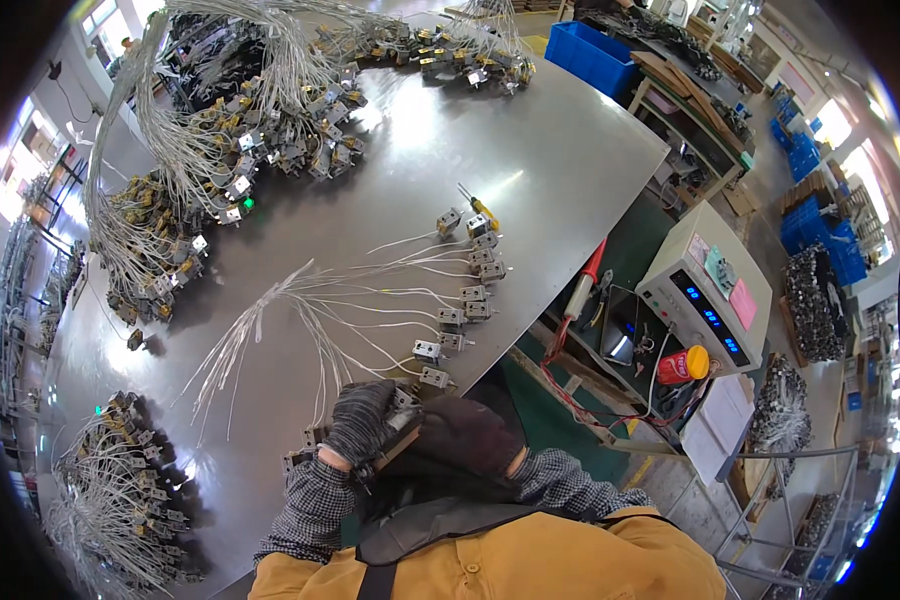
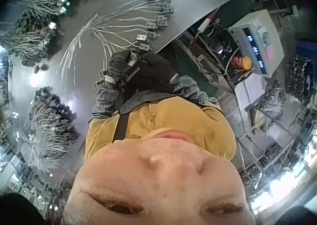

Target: Assembling and arranging electrical components and wiring on a production workbench.

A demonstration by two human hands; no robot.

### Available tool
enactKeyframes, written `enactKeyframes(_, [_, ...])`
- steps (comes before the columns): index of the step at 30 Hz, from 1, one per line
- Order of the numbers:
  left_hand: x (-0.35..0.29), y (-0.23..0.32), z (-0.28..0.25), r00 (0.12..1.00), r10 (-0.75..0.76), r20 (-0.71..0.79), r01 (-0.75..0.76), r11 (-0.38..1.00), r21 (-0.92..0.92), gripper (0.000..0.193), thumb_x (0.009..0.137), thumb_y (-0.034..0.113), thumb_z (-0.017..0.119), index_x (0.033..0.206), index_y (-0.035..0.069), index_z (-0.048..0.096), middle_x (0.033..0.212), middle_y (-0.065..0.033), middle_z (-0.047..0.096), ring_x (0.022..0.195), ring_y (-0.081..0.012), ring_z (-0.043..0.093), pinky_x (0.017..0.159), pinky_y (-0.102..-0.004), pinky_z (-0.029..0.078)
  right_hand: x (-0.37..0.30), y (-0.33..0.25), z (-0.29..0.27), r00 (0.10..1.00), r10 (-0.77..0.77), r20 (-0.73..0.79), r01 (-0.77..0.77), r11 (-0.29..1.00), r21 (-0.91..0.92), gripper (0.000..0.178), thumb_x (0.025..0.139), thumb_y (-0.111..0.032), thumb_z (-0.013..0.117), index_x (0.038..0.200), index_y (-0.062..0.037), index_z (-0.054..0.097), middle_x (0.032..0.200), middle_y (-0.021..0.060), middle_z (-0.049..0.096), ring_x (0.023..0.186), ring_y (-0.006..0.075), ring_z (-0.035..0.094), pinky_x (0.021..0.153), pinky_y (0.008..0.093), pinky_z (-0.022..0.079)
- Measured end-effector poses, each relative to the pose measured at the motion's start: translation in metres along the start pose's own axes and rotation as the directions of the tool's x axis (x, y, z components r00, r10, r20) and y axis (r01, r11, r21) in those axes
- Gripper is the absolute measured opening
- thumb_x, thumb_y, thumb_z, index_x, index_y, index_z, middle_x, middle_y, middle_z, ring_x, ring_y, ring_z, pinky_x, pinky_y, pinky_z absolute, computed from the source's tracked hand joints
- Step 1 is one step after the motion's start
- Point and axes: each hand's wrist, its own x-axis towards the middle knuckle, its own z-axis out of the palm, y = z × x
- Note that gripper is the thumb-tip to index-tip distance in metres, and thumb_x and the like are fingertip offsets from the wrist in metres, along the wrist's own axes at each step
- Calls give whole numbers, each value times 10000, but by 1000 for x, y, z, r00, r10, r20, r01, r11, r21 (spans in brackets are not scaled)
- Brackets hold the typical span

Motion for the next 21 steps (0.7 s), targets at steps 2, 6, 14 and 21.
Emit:
enactKeyframes(2, [2,9,-5,999,-30,24,30,999,-11,436,876,344,755,1185,40,713,913,-190,725,893,-406,695,835,-494,532,-10,65,28,991,-117,62,117,993,0,456,958,-316,731,1319,-55,633,1142,201,704,1071,377,692,939,441,560])
enactKeyframes(6, [-4,0,6,999,-23,-46,21,999,-47,424,861,353,769,1146,44,714,902,-183,720,886,-401,693,825,-490,532,-14,-10,-5,789,432,437,-549,176,817,457,993,-332,711,1349,-63,611,1132,182,695,1064,312,696,932,426,557])
enactKeyframes(14, [-2,4,7,999,-41,-25,43,998,56,429,835,371,795,1124,61,731,912,-170,726,886,-385,696,812,-484,533,-15,-2,2,938,338,77,-338,842,421,424,990,-320,717,1313,-63,621,1109,155,704,1017,227,694,875,392,559])
enactKeyframes(21, [-1,6,9,998,-49,-41,51,998,45,450,829,380,802,1156,79,734,911,-153,731,893,-367,705,827,-477,534,-13,17,21,973,229,-29,-204,914,350,464,1005,-311,699,1336,-7,586,1108,131,680,1022,222,672,901,352,550])
